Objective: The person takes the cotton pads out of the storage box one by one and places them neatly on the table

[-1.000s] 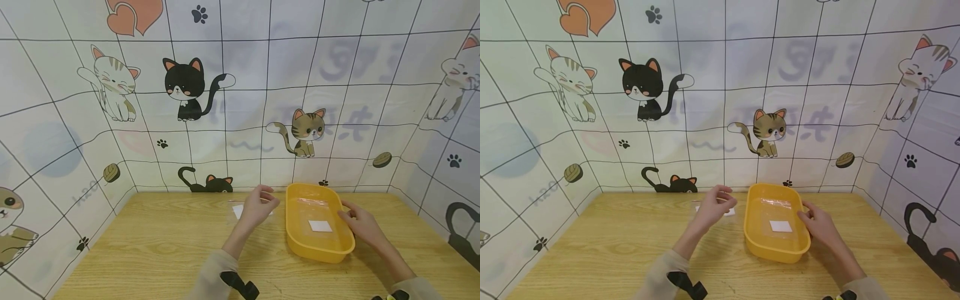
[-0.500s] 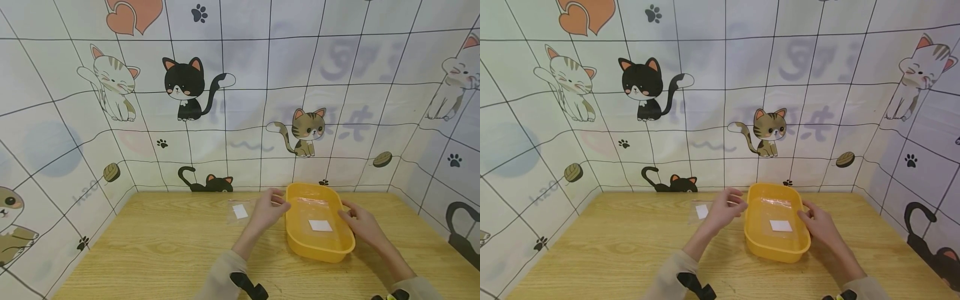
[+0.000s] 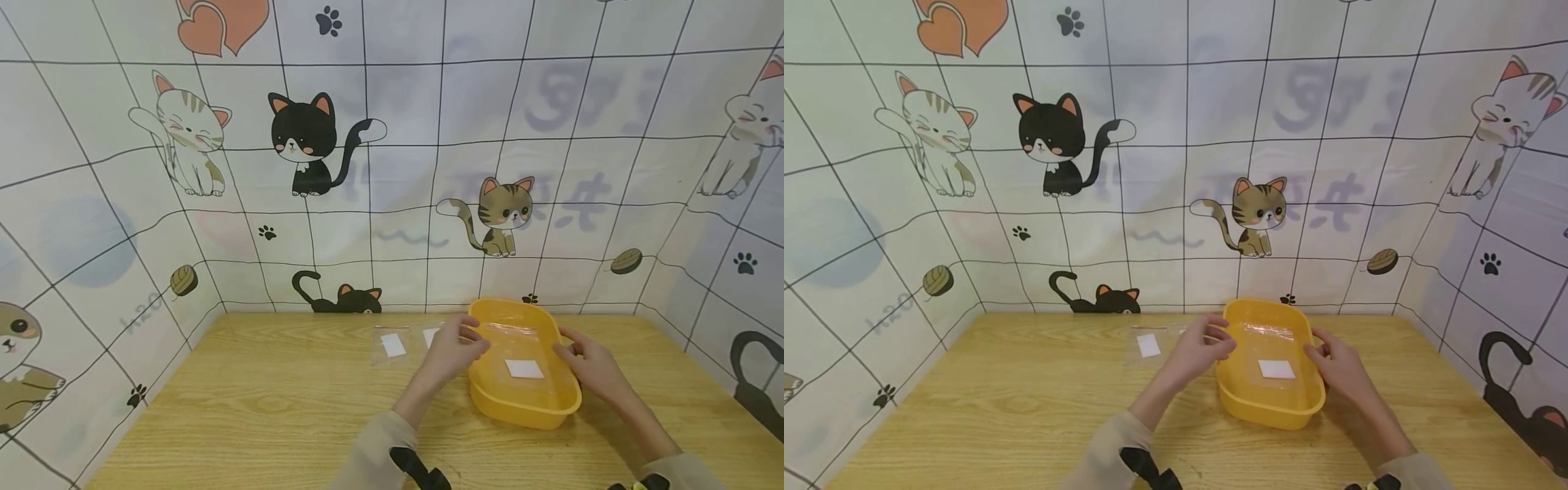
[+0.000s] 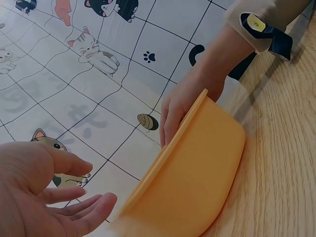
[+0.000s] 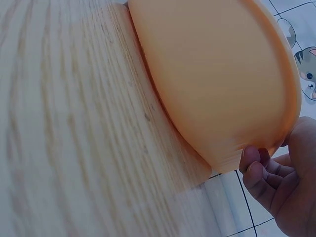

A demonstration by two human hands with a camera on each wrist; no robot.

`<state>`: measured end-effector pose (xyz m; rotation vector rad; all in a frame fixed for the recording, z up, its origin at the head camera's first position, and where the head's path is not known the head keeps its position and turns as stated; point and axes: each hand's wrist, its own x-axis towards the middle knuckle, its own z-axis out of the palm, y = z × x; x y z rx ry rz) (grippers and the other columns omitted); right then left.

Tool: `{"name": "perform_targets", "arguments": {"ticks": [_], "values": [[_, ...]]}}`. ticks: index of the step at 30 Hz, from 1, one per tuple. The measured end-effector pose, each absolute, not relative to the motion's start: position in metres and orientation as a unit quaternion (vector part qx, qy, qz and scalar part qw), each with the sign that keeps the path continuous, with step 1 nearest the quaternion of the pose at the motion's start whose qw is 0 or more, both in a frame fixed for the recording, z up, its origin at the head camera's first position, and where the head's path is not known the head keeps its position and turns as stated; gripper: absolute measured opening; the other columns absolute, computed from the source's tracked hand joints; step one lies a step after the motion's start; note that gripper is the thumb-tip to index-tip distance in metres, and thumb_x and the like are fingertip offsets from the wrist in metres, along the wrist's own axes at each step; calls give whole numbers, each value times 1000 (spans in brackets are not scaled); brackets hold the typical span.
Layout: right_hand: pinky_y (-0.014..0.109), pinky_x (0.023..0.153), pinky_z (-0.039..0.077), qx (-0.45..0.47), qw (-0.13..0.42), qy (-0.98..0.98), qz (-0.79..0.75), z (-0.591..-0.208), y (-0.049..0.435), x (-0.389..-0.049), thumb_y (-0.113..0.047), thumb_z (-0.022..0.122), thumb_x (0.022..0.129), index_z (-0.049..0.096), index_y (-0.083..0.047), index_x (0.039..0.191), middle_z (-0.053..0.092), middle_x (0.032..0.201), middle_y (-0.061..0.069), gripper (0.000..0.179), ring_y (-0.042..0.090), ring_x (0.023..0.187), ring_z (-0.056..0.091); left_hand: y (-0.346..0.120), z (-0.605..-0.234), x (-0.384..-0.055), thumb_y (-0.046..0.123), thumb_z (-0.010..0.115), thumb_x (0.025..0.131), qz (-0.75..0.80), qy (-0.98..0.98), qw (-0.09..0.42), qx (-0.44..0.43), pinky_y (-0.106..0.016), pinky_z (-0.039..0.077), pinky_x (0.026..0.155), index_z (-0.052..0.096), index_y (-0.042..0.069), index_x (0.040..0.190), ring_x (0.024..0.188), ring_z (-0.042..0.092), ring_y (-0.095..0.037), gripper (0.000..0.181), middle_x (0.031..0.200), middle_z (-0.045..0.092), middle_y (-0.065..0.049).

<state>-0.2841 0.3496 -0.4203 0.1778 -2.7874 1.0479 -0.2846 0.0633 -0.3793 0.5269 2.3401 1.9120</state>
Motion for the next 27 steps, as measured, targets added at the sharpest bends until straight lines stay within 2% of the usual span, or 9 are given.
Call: {"name": "perform_targets", "arguments": {"ticks": [4, 13, 16, 27], "values": [[26, 54, 46, 59, 77, -932, 349, -420, 350, -284, -35, 51, 107, 35, 14, 146, 60, 88, 9, 65, 17, 68, 52, 69, -380, -284, 15, 72, 91, 612, 772, 42, 166, -32, 58, 75, 60, 7, 123, 91, 67, -17, 35, 100, 65, 0], [26, 53, 47, 60, 77, -932, 349, -420, 350, -285, -32, 51, 107, 34, 15, 146, 60, 88, 9, 64, 16, 66, 53, 81, -379, -282, 14, 73, 91, 581, 798, 50, 150, -35, 58, 79, 60, 7, 122, 99, 65, -22, 35, 114, 65, -12], [26, 53, 47, 59, 78, -931, 350, -420, 349, -284, -32, 51, 107, 34, 15, 147, 61, 88, 10, 64, 16, 65, 53, 85, -378, -283, 15, 74, 91, 570, 808, 49, 141, -35, 57, 79, 61, 6, 122, 101, 65, -23, 35, 115, 65, -12], [26, 54, 44, 59, 82, -933, 345, -420, 350, -284, -31, 52, 106, 35, 15, 146, 60, 87, 9, 63, 16, 68, 51, 99, -379, -284, 16, 73, 89, 544, 827, 53, 130, -33, 53, 79, 57, 3, 128, 93, 59, -19, 44, 117, 62, -13]]}}
